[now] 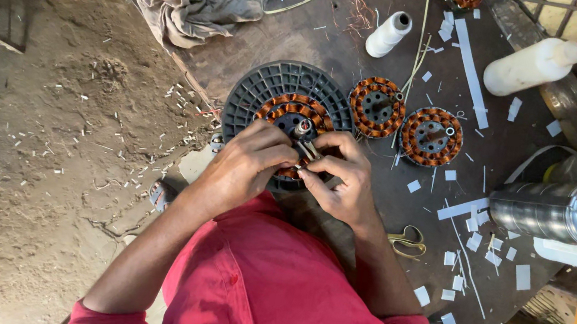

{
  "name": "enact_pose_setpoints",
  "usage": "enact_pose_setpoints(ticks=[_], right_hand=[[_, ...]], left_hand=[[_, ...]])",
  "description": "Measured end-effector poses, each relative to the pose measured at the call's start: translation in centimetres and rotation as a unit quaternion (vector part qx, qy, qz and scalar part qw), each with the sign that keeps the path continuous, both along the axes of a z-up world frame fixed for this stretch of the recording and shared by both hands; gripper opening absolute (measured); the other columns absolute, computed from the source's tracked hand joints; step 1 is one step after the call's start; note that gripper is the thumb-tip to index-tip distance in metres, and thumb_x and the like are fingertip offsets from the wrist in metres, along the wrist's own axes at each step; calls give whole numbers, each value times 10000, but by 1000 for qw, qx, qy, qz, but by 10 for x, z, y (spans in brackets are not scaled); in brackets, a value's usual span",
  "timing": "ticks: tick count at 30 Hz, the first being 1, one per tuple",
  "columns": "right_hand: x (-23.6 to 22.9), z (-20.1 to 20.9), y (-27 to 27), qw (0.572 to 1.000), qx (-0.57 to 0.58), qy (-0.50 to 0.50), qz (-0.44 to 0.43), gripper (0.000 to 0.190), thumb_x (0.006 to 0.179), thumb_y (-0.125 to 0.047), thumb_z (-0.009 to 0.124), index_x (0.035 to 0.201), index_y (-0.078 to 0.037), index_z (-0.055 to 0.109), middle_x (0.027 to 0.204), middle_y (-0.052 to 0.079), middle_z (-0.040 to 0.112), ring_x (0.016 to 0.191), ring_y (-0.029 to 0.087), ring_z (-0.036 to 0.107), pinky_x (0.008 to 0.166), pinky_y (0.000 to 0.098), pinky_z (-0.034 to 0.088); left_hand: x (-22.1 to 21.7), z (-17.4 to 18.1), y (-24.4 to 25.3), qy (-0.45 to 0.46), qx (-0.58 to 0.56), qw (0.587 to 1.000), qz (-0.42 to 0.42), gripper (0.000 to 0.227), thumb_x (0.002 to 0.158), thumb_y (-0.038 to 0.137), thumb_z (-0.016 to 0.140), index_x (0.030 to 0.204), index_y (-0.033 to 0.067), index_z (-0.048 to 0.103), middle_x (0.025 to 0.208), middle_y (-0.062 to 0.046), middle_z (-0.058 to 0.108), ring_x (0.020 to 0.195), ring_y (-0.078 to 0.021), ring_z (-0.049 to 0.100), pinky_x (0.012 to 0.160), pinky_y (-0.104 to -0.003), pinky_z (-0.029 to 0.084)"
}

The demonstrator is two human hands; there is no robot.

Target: The person assembles electrical components by hand, twisting copper wires and securing them with white insulating tape on circular stator-like parts. They use scissors to cut tape and organize the wires on the workbench.

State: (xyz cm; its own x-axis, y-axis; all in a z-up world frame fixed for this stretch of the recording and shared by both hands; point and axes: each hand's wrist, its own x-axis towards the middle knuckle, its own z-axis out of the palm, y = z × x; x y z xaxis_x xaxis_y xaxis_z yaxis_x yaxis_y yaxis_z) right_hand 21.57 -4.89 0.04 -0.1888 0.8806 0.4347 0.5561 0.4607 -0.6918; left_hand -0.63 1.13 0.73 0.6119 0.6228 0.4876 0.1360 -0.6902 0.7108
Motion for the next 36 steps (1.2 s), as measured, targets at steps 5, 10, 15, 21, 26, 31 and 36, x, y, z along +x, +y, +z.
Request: enact_pose_setpoints(ticks=[5,10,15,21,26,31,36], right_hand=[[0,4,0,1000,-12,-8,6,157,787,-71,858,869,-21,734,1146,126,647,1048,271,664,884,370,535],[1,10,1,1000,-15,-16,16,184,794,-101,864,919,-23,754,1171,132,649,1092,280,661,911,387,535],[-1,12,2,1000,-18,-14,12,193,796,-105,864,932,-23,754,1161,128,653,1061,264,671,902,372,544],[-2,6,0,1000,-8,-6,-6,177,796,-89,850,924,-21,748,1173,134,655,1038,263,680,876,359,554],[-4,6,-1,1000,18,-2,-15,175,787,-79,854,911,-15,748,1169,137,663,1012,256,691,875,358,553],[3,14,-8,991,71,17,-110,211,735,-17,794,919,44,712,1031,141,680,944,272,668,825,367,532],[11,7,-15,992,34,4,-119,123,778,53,757,893,38,715,913,133,720,831,234,721,747,330,559]], left_hand=[[4,-3,-1,-1,2,1000,11,235,794,-45,715,1012,43,701,998,-82,651,1000,-303,593,890,-400,501],[9,-5,-5,24,4,999,35,188,809,18,745,988,67,719,997,-105,611,997,-319,560,881,-414,484],[9,-6,-2,-18,-2,999,27,181,834,87,790,997,60,716,1009,-111,594,993,-324,542,888,-422,466],[8,-15,0,-11,-10,1000,27,165,809,59,779,970,64,741,985,-92,616,995,-303,561,889,-399,481],[10,-11,-2,-20,-4,999,40,168,837,107,808,979,62,730,1001,-102,614,1017,-310,568,901,-399,477],[10,6,-17,-57,82,991,86,262,824,122,802,1067,82,713,1079,-87,638,1054,-307,584,918,-417,462],[30,13,-30,33,183,976,112,379,787,100,719,1163,52,714,1167,-89,669,1071,-270,601,945,-394,460]])
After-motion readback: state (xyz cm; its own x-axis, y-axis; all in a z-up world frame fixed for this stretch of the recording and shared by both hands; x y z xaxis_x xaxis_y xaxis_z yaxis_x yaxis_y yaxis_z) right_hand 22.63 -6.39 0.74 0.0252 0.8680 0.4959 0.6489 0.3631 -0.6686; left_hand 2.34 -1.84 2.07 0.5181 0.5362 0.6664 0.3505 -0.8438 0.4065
